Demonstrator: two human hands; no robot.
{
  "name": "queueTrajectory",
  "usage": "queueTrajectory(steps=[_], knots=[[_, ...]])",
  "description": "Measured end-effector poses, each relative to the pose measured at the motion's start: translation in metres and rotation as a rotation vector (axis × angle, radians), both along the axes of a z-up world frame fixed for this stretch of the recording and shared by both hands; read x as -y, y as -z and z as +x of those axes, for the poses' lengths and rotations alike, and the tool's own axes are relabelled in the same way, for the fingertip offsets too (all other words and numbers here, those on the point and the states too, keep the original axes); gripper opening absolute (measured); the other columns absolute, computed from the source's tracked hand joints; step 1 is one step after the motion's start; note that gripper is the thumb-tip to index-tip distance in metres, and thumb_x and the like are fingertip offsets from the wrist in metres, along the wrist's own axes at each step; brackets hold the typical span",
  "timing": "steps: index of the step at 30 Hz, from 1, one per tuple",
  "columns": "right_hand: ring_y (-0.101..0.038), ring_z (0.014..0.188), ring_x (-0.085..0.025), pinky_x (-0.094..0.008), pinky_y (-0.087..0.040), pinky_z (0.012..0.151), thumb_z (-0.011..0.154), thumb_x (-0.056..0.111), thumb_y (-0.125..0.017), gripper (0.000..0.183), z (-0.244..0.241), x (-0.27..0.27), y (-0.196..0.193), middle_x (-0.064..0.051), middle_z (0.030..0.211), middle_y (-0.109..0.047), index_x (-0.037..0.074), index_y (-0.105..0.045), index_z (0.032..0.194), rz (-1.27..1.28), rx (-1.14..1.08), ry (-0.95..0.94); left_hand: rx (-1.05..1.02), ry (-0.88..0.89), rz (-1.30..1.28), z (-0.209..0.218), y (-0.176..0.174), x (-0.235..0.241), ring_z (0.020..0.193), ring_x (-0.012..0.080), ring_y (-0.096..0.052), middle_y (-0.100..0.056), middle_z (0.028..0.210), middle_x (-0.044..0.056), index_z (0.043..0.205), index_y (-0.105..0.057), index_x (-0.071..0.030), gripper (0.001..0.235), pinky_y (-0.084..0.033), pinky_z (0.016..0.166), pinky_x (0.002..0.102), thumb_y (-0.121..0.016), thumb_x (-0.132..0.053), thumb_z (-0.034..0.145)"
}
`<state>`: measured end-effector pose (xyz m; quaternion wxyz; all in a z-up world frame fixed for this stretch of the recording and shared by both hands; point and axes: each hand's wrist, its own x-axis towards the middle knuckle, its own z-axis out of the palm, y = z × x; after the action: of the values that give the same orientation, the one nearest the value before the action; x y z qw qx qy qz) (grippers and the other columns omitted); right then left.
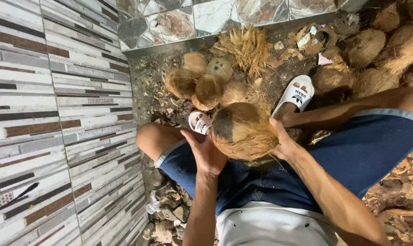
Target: The person sits cross-legged on a tiled floor and manually removes the fibrous husk from several coconuts. They pull away the fibers by hand, rotating the coconuts to access different sides, and place the removed husk material on the floor.
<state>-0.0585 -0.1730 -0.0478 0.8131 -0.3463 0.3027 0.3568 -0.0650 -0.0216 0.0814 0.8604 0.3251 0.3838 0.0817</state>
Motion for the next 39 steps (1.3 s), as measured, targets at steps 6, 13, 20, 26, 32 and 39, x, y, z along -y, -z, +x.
queueTrajectory(steps=[6, 13, 20, 26, 32, 39], knots=[[-0.026, 0.144, -0.046, -0.063, -0.011, 0.117, 0.094, 0.073, -0.03, 0.095, 0.022, 0.006, -0.078, -0.038, 0.149, -0.029, 0.0, -0.024, 0.155, -0.448, 0.1, -0.66, -0.298, 0.111, -0.356, 0.005, -0.016, 0.001, 0.143, 0.0491, -0.029, -0.031, 0.157, 0.029, 0.155, -0.027, -0.005, 0.12, -0.025, 0.114, 0.065, -0.05, -0.088, 0.071], [-0.041, 0.127, -0.054, -0.07, -0.036, 0.099, 0.093, 0.072, -0.021, 0.098, 0.014, -0.003, -0.099, -0.028, 0.142, -0.032, -0.011, -0.042, 0.141, -0.737, 0.94, -0.59, -0.303, 0.173, -0.504, -0.011, 0.031, 0.0, 0.133, 0.0492, -0.038, -0.04, 0.149, 0.026, 0.149, -0.037, -0.009, 0.112, -0.029, 0.101, 0.066, -0.053, -0.088, 0.071], [-0.033, 0.143, -0.04, -0.065, -0.019, 0.117, 0.1, 0.051, -0.04, 0.059, 0.005, 0.001, -0.103, -0.02, 0.147, -0.046, 0.01, -0.048, 0.142, -0.531, 1.477, -0.219, -0.279, 0.175, -0.668, -0.018, 0.079, -0.011, 0.121, 0.0493, -0.048, -0.05, 0.14, 0.023, 0.141, -0.049, -0.013, 0.102, -0.035, 0.085, 0.067, -0.057, -0.087, 0.071], [-0.047, 0.134, -0.039, -0.06, -0.02, 0.119, 0.083, 0.038, -0.069, 0.042, -0.005, -0.003, -0.114, -0.016, 0.124, -0.068, 0.01, -0.07, 0.115, -0.378, 1.525, -0.171, -0.261, 0.225, -0.809, -0.027, 0.118, -0.015, 0.111, 0.0494, -0.055, -0.058, 0.133, 0.02, 0.135, -0.058, -0.017, 0.095, -0.04, 0.073, 0.068, -0.059, -0.087, 0.07], [-0.051, 0.116, -0.038, -0.061, -0.028, 0.11, 0.075, 0.031, -0.079, 0.038, -0.013, 0.002, -0.094, -0.017, 0.112, -0.064, 0.008, -0.076, 0.104, -0.419, 1.459, -0.146, -0.22, 0.266, -0.934, -0.035, 0.154, -0.018, 0.101, 0.0495, -0.063, -0.066, 0.126, 0.017, 0.128, -0.067, -0.02, 0.089, -0.044, 0.061, 0.069, -0.062, -0.087, 0.07], [-0.053, 0.124, -0.041, -0.061, -0.025, 0.113, 0.087, 0.036, -0.068, 0.039, -0.016, 0.008, -0.089, -0.021, 0.115, -0.068, 0.003, -0.075, 0.107, -0.281, 1.407, -0.094, 0.015, 0.219, -0.851, -0.042, 0.088, -0.011, 0.117, 0.0253, -0.06, -0.059, 0.132, 0.014, 0.139, -0.053, -0.005, 0.068, -0.051, 0.092, 0.039, -0.05, -0.059, 0.1]])
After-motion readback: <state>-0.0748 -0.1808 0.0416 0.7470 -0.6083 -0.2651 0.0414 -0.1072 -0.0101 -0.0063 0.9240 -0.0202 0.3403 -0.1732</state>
